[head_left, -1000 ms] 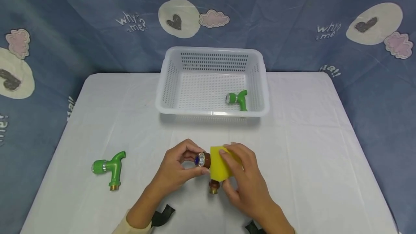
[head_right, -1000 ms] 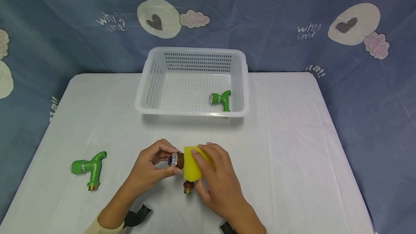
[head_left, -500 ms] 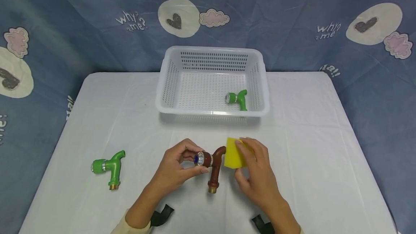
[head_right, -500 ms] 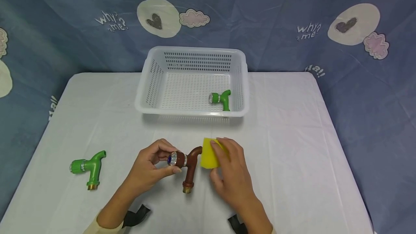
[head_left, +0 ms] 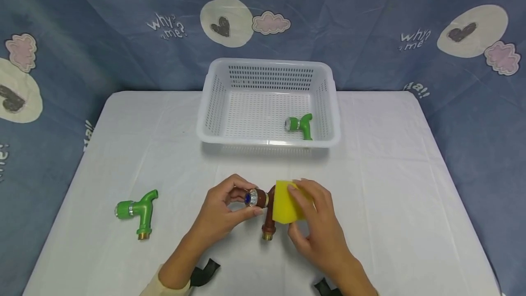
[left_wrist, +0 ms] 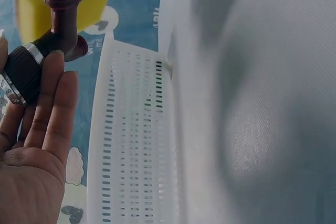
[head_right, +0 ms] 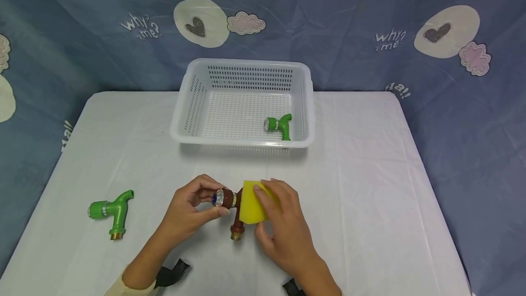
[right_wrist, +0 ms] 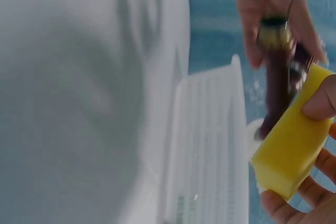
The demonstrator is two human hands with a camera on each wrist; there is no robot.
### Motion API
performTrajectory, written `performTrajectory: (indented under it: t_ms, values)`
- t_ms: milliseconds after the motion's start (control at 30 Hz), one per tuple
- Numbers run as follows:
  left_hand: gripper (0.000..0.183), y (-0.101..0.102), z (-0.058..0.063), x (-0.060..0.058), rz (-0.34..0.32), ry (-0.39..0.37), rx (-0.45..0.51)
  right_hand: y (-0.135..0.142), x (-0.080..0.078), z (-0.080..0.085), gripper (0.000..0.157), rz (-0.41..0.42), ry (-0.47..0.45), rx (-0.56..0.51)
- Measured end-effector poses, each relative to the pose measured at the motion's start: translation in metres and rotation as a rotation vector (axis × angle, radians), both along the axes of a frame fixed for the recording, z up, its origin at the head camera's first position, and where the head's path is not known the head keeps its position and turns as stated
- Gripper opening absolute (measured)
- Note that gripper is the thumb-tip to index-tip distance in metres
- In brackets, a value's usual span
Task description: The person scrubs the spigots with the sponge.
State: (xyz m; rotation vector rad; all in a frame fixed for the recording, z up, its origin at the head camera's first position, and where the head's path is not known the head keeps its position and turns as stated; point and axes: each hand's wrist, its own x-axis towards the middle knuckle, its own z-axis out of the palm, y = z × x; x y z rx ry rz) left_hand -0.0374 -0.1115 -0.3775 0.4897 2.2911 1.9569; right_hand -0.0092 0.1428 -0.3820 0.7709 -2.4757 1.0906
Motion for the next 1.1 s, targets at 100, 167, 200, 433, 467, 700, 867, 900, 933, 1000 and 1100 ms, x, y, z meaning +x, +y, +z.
performTrajectory:
  t_ms: [100, 167, 200, 433, 467, 700, 867, 900, 933, 1000, 1100]
  values:
    - [0.043, 0.001, 0.000, 0.000, -0.008, 0.011, -0.001, -0.007, 0.002, 0.003, 0.068, 0.044, 0.033, 0.000]
    - [0.043, 0.002, 0.000, 0.000, -0.013, 0.015, -0.001, -0.010, 0.001, 0.002, 0.068, 0.053, 0.051, 0.006]
    - [0.043, 0.002, 0.000, 0.001, -0.014, 0.016, -0.001, -0.011, 0.000, 0.002, 0.068, 0.051, 0.055, 0.013]
    - [0.042, 0.001, 0.002, 0.003, -0.006, -0.002, -0.026, -0.004, -0.005, -0.010, 0.070, -0.016, 0.003, 0.056]
    - [0.042, 0.001, 0.003, 0.003, -0.004, -0.004, -0.030, -0.002, -0.005, -0.012, 0.071, -0.026, -0.003, 0.059]
    - [0.040, -0.001, 0.002, 0.002, -0.018, 0.028, -0.019, 0.007, -0.011, -0.018, 0.070, -0.092, -0.016, 0.058]
    - [0.043, 0.001, 0.001, 0.000, -0.036, 0.096, -0.047, 0.014, -0.011, -0.015, 0.069, -0.126, -0.068, 0.013]
    - [0.044, 0.001, 0.001, 0.000, -0.036, 0.110, -0.066, 0.015, -0.011, -0.015, 0.069, -0.127, -0.071, -0.003]
    - [0.044, 0.001, 0.001, 0.000, -0.038, 0.122, -0.083, 0.015, -0.011, -0.014, 0.069, -0.125, -0.072, -0.021]
    - [0.045, 0.000, 0.001, 0.000, -0.043, 0.146, -0.114, 0.014, -0.010, -0.012, 0.070, -0.114, -0.085, -0.050]
    - [0.046, 0.001, -0.001, -0.001, -0.054, 0.194, -0.144, 0.008, -0.007, -0.006, 0.073, -0.072, -0.087, -0.071]
